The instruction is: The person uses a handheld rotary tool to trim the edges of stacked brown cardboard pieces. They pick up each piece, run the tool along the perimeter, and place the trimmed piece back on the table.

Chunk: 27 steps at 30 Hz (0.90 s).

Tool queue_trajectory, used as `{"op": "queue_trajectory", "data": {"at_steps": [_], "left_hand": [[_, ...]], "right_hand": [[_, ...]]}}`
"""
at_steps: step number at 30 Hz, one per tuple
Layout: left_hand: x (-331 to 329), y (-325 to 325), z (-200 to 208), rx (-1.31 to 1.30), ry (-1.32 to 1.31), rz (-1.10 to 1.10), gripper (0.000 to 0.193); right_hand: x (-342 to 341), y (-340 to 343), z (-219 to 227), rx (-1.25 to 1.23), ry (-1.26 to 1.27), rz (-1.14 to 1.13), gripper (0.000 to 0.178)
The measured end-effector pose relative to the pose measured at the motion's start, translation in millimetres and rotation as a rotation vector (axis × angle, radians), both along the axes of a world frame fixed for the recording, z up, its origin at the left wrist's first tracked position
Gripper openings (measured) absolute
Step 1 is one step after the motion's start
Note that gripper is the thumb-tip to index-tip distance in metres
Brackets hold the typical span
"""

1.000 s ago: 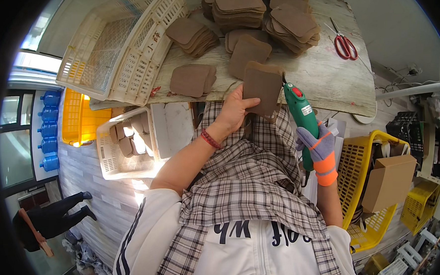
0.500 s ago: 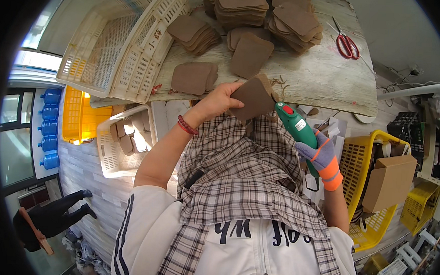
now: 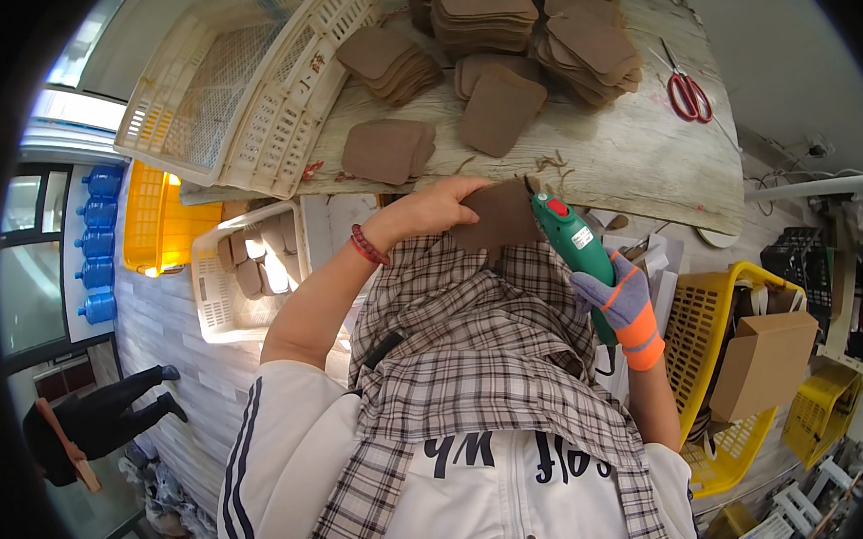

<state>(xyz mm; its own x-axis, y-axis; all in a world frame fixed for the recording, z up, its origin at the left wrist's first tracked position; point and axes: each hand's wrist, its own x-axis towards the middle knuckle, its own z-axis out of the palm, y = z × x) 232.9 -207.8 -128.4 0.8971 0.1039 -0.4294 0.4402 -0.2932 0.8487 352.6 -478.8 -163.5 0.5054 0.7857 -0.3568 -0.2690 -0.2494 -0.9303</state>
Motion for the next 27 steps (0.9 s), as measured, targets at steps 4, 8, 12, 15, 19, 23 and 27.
{"op": "queue_trajectory", "data": {"at_steps": [4, 8, 12, 15, 19, 23, 27], "left_hand": [[-3, 12, 6, 0.215, -0.053, 0.015, 0.026], [-9, 11, 9, 0.207, -0.136, 0.262, 0.023], [-15, 15, 3, -0.107, -0.327, 0.500, 0.022], [-20, 25, -3, -0.240, -0.342, 0.519, 0.021], [-20, 28, 2, -0.268, -0.316, 0.488, 0.019], [-22, 28, 4, -0.323, -0.302, 0.459, 0.018], [-22, 27, 7, -0.273, -0.275, 0.377, 0.017]], "right_hand": [[0, -1, -1, -0.013, 0.013, 0.030, 0.038], [-2, 0, 0, -0.019, 0.043, 0.038, 0.038], [-2, 0, 0, -0.001, 0.084, 0.035, 0.038], [-3, 0, 4, -0.014, 0.088, 0.061, 0.038], [-5, -1, 3, -0.009, 0.087, 0.081, 0.038], [-6, -2, 4, -0.001, 0.084, 0.087, 0.040], [-7, -3, 2, -0.006, 0.066, 0.083, 0.040]]}}
